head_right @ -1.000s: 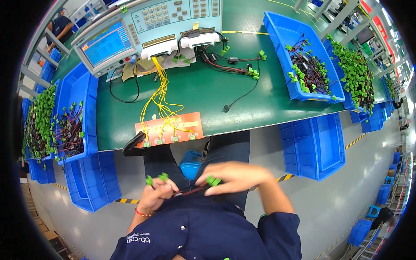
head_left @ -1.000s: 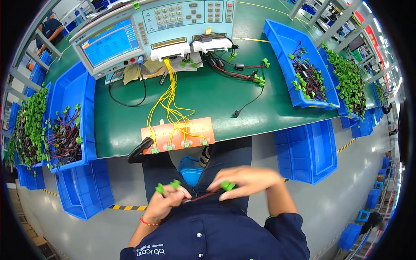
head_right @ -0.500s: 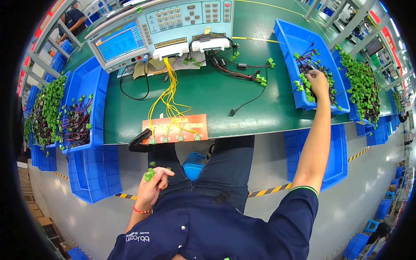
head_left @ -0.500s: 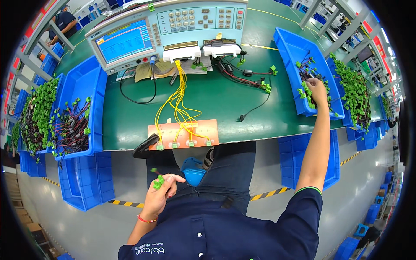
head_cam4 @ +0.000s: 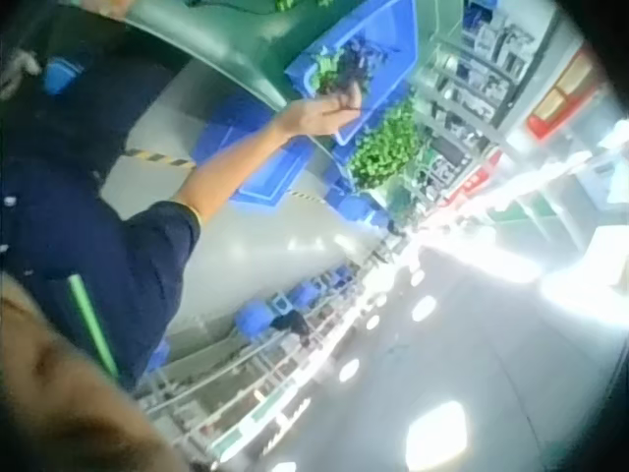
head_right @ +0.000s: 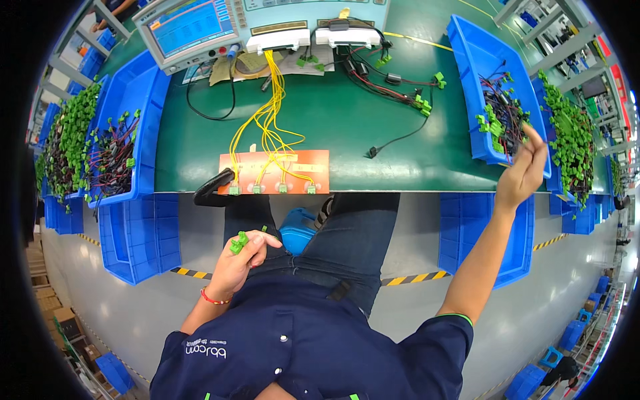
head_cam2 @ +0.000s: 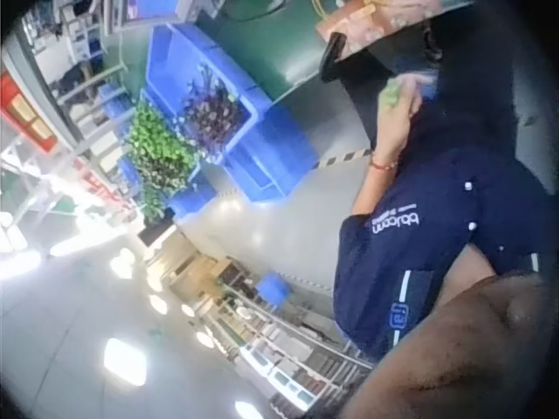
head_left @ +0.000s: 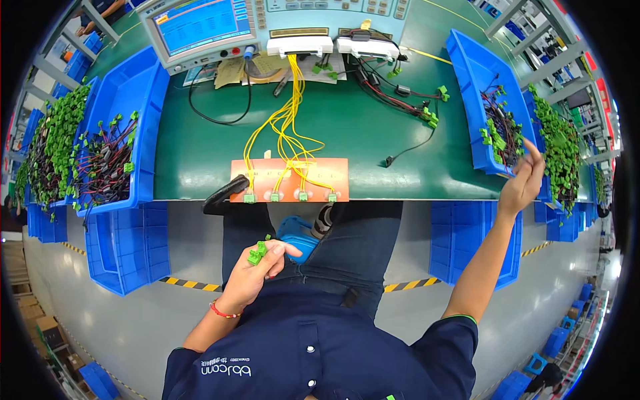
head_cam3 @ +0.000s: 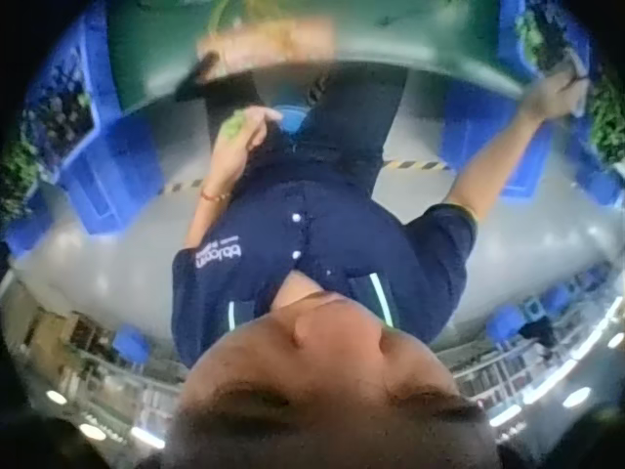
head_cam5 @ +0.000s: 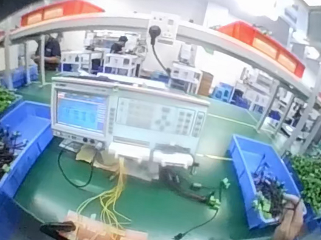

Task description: The person tests electronic cable harnesses by plugging their green connectors into a test fixture and checking the results on a monitor.

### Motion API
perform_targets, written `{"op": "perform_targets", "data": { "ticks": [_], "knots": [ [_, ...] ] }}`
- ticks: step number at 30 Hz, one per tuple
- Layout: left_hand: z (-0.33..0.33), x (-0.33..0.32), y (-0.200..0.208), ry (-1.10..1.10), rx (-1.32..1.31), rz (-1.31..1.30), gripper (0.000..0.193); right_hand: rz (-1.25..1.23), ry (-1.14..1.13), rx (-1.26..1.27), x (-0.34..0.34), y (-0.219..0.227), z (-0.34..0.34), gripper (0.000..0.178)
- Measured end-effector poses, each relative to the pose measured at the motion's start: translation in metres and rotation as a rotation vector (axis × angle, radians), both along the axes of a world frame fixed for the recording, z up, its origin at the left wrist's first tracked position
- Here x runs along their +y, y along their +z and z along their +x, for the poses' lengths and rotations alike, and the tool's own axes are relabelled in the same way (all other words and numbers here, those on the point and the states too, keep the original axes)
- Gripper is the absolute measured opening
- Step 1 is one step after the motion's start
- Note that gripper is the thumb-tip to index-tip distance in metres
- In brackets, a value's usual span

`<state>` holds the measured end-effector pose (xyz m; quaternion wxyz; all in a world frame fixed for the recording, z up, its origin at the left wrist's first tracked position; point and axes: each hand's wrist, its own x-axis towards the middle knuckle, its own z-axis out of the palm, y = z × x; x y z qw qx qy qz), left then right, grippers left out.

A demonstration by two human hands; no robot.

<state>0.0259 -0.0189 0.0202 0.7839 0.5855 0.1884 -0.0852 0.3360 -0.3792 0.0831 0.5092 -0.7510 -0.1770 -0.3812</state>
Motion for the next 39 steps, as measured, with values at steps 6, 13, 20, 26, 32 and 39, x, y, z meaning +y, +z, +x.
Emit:
{"op": "perform_targets", "data": {
  "ticks": [6,13,20,26,32,39],
  "knots": [
    [0.0,-0.002,-0.005,0.008,-0.008,-0.012,0.034,0.296,-0.018,-0.203,-0.027,0.063,-0.01,0.03],
    [-0.003,-0.007,-0.008,-0.012,0.018,-0.006,0.034,0.086,0.059,-0.141,0.016,0.066,-0.059,0.026],
    [-0.004,-0.001,-0.007,-0.051,0.002,0.015,0.034,0.191,-0.015,0.107,0.003,0.044,-0.054,0.025],
    [-0.01,-0.003,-0.014,-0.035,0.004,0.023,0.034,0.185,0.093,-0.606,0.01,0.095,-0.123,0.021],
    [-0.006,-0.008,-0.009,-0.083,-0.227,0.041,0.034,-0.017,0.512,-0.08,0.106,0.006,-0.171,0.025],
    [-0.006,-0.006,-0.012,-0.051,-0.294,0.192,0.038,-0.118,1.191,0.763,0.19,-0.072,-0.242,0.024]
  ]
}}
